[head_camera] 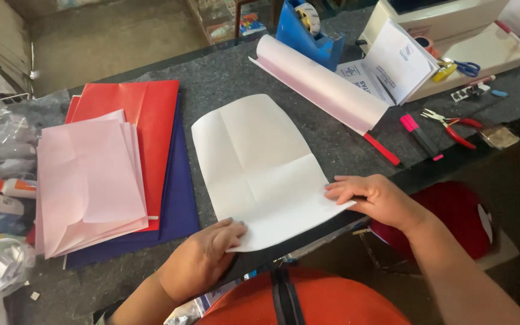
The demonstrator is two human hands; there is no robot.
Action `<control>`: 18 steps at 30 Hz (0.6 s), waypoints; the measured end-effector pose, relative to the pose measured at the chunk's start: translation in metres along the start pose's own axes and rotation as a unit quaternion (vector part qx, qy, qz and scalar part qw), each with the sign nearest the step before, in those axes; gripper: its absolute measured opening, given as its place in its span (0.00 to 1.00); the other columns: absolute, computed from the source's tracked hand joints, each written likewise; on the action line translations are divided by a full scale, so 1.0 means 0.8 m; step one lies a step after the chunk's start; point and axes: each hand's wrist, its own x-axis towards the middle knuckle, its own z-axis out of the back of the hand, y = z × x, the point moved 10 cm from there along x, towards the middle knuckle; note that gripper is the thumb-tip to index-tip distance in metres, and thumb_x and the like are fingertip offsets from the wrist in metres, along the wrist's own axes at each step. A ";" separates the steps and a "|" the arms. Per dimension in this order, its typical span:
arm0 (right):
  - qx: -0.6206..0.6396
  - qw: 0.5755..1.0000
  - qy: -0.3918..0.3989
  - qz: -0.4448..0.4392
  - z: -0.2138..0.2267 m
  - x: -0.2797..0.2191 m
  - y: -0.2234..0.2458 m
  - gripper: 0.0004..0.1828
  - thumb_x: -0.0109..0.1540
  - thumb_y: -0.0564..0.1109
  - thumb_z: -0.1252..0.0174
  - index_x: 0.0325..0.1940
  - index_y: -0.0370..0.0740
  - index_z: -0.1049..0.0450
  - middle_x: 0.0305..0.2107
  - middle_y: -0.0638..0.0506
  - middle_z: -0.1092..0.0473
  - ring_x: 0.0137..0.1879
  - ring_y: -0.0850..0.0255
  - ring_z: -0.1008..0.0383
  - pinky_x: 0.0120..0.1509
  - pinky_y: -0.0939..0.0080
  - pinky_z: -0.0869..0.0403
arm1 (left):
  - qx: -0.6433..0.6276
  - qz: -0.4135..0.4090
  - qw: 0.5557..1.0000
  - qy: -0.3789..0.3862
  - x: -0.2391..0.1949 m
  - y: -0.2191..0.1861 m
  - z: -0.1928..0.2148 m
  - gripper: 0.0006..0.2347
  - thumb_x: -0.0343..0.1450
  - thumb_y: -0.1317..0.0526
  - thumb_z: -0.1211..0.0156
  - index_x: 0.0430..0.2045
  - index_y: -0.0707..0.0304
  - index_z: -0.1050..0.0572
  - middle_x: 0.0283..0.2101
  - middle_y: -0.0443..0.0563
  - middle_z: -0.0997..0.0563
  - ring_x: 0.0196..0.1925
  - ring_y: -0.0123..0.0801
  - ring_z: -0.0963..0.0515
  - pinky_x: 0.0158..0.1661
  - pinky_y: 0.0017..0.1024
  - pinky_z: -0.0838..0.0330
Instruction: Folding pink sheets of paper into envelopes or small bags on a store counter.
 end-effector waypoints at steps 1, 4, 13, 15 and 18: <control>0.000 1.000 -0.001 -0.001 0.003 0.004 0.002 0.09 0.55 0.32 0.36 0.38 0.38 0.23 0.48 0.48 0.19 0.61 0.54 0.20 0.75 0.50 0.32 | -0.001 -0.001 1.000 0.001 0.000 0.005 -0.003 0.16 0.64 0.71 0.37 0.45 0.71 0.29 0.52 0.65 0.20 0.59 0.59 0.22 0.55 0.43 0.25; 0.023 1.000 -0.005 0.000 0.004 0.013 0.003 0.02 0.60 0.36 0.39 0.35 0.39 0.25 0.43 0.49 0.18 0.55 0.56 0.18 0.68 0.54 0.28 | -0.053 0.009 0.998 -0.044 0.003 0.021 0.001 0.11 0.69 0.68 0.39 0.43 0.66 0.30 0.45 0.63 0.15 0.52 0.58 0.18 0.49 0.41 0.22; -0.004 0.949 -0.197 -0.245 0.019 0.039 -0.057 0.12 0.58 0.41 0.35 0.44 0.36 0.24 0.33 0.53 0.22 0.39 0.67 0.21 0.43 0.64 0.25 | -0.107 0.387 0.907 -0.129 -0.001 0.120 0.008 0.08 0.72 0.62 0.39 0.33 0.72 0.26 0.22 0.67 0.21 0.26 0.56 0.22 0.29 0.40 0.27; -0.014 0.939 -0.196 -0.282 0.018 0.041 -0.056 0.17 0.57 0.40 0.34 0.49 0.36 0.26 0.26 0.49 0.22 0.33 0.63 0.24 0.40 0.62 0.27 | -0.051 0.330 0.925 -0.183 0.002 0.123 0.022 0.12 0.66 0.63 0.36 0.36 0.75 0.26 0.25 0.63 0.19 0.27 0.50 0.17 0.30 0.38 0.25; -0.063 0.938 -0.190 -0.284 0.020 0.048 -0.041 0.17 0.56 0.41 0.33 0.48 0.35 0.26 0.26 0.50 0.21 0.32 0.63 0.23 0.40 0.62 0.27 | -0.022 0.319 0.939 -0.125 0.008 0.123 0.014 0.11 0.68 0.61 0.35 0.31 0.77 0.24 0.36 0.60 0.17 0.28 0.49 0.16 0.33 0.38 0.25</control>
